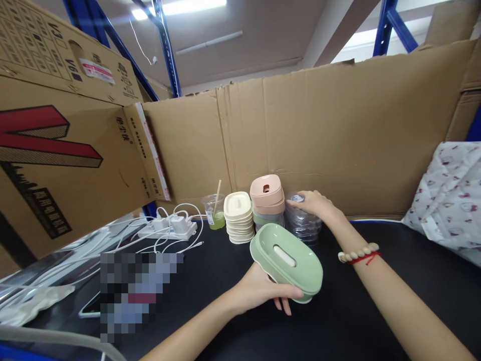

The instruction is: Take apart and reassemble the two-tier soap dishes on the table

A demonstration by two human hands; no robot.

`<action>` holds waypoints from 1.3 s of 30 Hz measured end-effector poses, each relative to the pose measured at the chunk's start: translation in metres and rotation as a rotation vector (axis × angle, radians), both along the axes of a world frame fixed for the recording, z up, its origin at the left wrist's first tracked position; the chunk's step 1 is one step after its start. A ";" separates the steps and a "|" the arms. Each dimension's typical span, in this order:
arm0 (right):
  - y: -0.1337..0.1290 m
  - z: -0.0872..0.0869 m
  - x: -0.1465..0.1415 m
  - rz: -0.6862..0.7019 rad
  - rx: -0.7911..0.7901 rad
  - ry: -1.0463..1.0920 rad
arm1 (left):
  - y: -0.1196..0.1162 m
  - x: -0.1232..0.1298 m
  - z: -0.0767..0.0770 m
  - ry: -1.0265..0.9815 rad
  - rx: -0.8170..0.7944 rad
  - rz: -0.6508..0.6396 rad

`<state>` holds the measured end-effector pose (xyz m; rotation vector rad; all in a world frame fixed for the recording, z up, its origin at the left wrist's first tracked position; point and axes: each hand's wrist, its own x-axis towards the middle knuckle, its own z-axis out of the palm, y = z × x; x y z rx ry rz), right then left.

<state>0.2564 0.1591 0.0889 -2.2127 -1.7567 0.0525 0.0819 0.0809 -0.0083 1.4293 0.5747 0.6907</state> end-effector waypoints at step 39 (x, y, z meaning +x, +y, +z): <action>-0.066 0.023 -0.058 1.078 0.043 0.379 | 0.009 -0.027 0.039 -0.340 0.190 0.471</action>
